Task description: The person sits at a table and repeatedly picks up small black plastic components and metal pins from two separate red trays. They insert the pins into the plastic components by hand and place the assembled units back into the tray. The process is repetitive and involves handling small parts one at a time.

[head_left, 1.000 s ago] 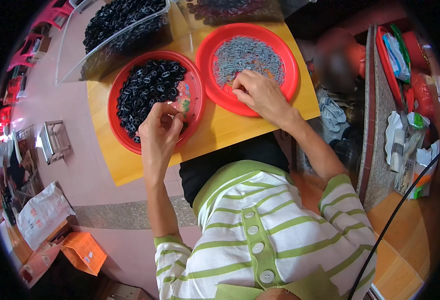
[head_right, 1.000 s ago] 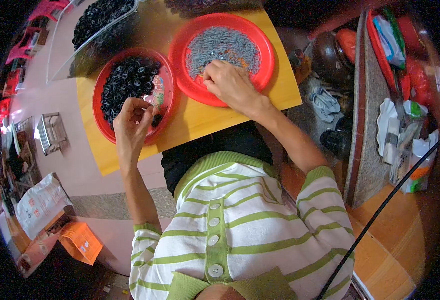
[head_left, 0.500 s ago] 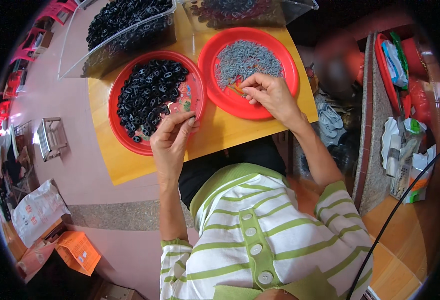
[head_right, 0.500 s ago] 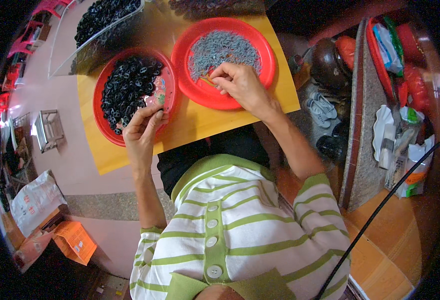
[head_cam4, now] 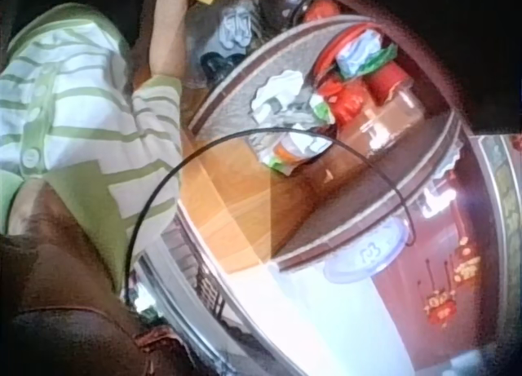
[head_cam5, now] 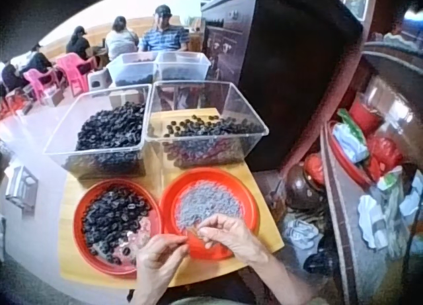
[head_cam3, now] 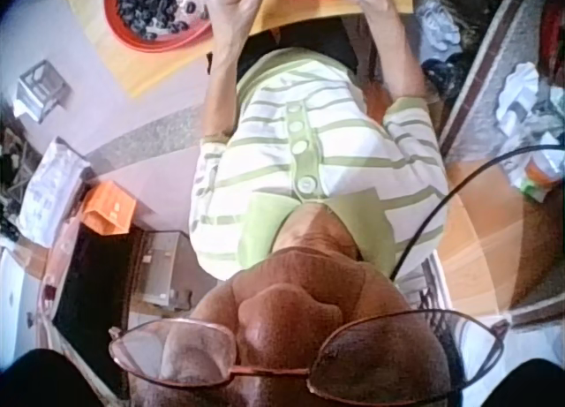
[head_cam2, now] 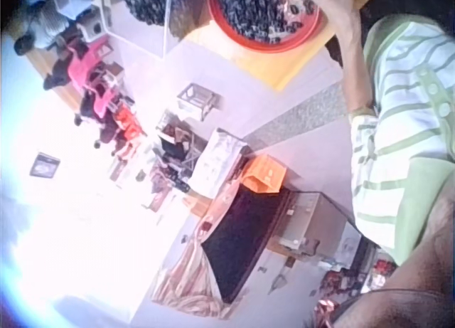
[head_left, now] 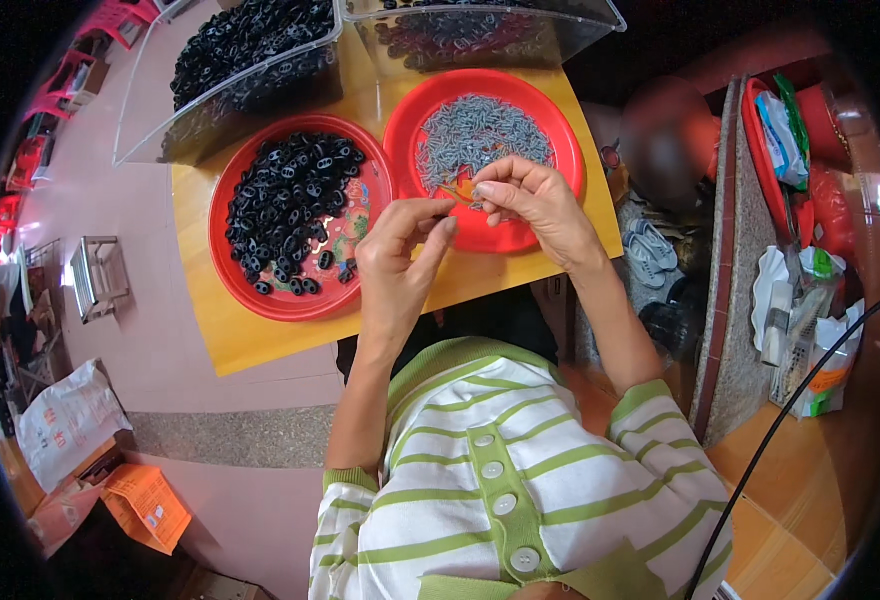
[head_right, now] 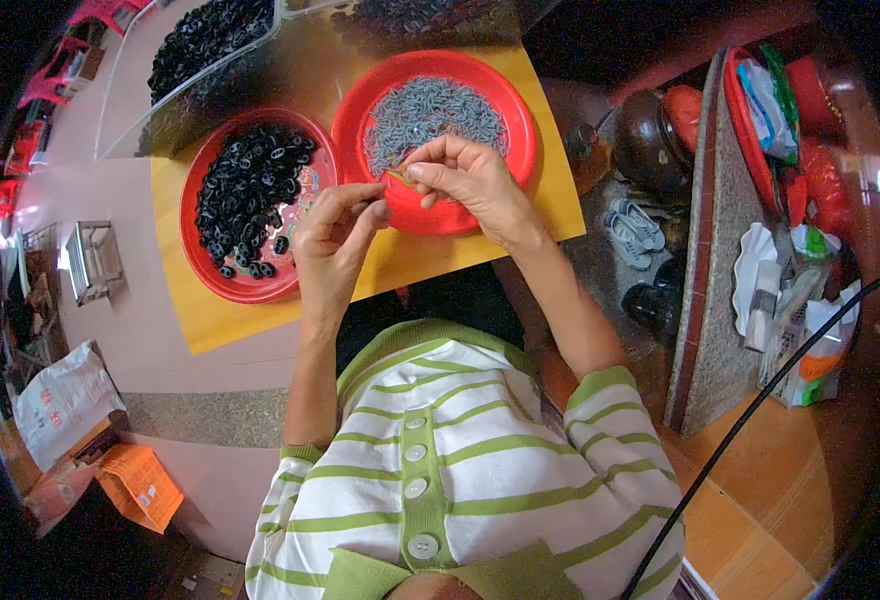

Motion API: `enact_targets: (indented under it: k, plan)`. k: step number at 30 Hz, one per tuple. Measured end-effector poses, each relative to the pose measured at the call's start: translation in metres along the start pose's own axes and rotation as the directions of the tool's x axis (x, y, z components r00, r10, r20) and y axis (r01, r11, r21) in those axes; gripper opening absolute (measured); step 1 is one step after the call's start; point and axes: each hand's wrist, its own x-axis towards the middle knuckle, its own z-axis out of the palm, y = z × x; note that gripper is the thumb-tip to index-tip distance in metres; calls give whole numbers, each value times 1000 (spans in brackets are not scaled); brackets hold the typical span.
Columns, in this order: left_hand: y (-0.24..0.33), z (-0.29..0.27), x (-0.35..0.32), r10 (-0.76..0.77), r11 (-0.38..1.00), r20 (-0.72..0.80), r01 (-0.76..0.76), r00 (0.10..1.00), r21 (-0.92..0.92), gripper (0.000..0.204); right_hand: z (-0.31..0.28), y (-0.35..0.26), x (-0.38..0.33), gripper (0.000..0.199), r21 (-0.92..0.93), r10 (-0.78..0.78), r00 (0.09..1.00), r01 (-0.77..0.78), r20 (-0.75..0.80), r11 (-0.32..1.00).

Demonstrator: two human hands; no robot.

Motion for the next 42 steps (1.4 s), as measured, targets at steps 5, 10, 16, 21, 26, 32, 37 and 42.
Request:
enact_targets:
  k: [5,10,16,21,26,32,37,42]
  plan:
    - [-4,14,9,-55,998,38,53,998,45,13,-1,4,-3,16,2,-55,996,55,66,998]
    - [-3,13,11,-226,968,64,232,972,-93,10,1,4,-7,14,-85,-82,995,87,63,993]
    - [-3,15,15,18,984,58,-28,998,175,10,3,6,-11,14,-236,-163,986,154,-20,960]
    - [0,15,16,-224,974,85,227,971,-25,7,5,5,-11,11,-541,-402,916,338,0,770]
    - [0,10,19,-332,930,150,350,931,-115,13,12,2,-11,9,-632,-520,852,437,63,640]
    - [3,8,23,-393,857,244,449,886,-251,18,9,12,-9,9,-596,-547,832,486,92,639]
    - [0,4,24,-394,836,257,461,882,-299,14,8,18,-14,12,-157,-159,986,151,-43,976]
    - [-6,10,18,-135,989,64,139,989,-58,8,9,19,-8,16,-28,-114,991,112,-72,993]
